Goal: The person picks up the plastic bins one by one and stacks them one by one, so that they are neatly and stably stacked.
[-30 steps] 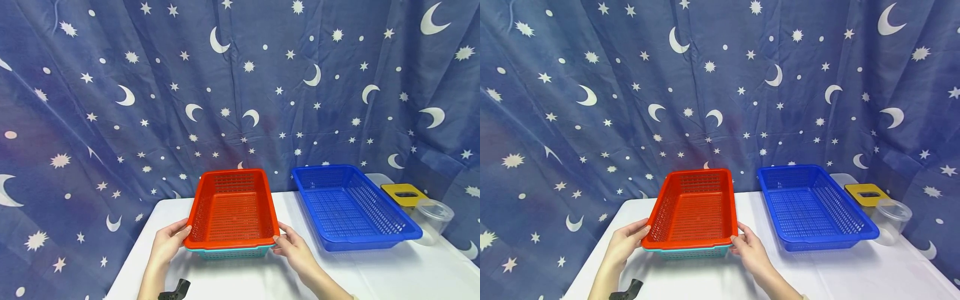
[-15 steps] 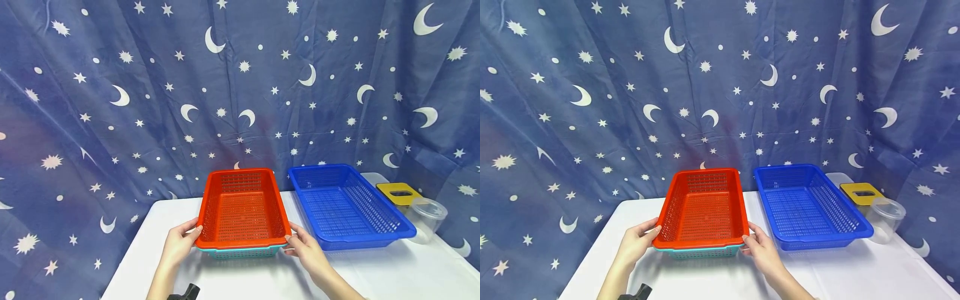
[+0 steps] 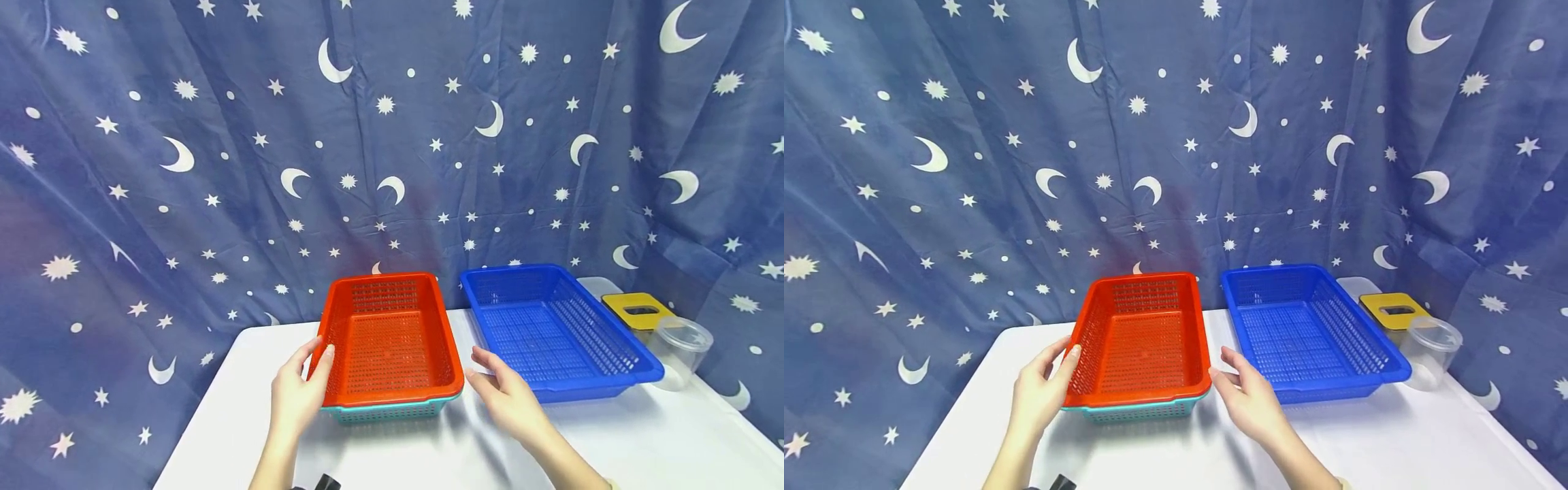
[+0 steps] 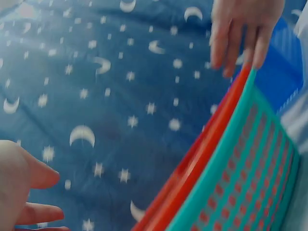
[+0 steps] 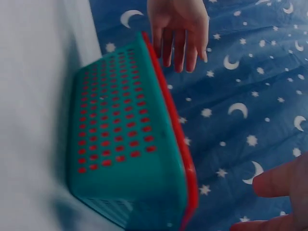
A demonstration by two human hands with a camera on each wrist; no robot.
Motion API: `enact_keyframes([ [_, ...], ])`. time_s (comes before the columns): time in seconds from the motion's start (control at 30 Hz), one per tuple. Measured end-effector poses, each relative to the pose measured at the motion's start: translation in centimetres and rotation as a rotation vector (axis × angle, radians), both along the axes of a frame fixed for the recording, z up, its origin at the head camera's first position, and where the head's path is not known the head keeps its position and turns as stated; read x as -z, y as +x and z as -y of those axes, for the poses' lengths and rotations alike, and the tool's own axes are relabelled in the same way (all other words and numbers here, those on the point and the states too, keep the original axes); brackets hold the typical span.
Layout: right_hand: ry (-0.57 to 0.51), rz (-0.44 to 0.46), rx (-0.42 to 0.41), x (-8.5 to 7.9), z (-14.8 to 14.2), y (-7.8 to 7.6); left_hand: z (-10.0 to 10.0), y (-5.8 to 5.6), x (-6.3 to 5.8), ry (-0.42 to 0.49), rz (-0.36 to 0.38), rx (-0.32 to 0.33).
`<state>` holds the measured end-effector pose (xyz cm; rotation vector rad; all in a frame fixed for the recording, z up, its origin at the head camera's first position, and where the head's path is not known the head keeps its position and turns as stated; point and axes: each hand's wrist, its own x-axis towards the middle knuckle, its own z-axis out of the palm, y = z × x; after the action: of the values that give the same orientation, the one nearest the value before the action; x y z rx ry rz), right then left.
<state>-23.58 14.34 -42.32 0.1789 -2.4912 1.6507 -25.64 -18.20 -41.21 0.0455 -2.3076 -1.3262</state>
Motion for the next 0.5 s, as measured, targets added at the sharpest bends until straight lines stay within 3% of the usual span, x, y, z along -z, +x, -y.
enact_keyframes([
  [0.13,0.018,-0.044,0.009,-1.2,-1.2,-0.2,-2.6,0.5,-0.7,0.032,-0.041,0.085],
  [0.5,0.017,-0.039,0.087,-2.9,-5.3,-1.0,-8.4,0.9,-0.2,0.091,-0.037,0.282],
])
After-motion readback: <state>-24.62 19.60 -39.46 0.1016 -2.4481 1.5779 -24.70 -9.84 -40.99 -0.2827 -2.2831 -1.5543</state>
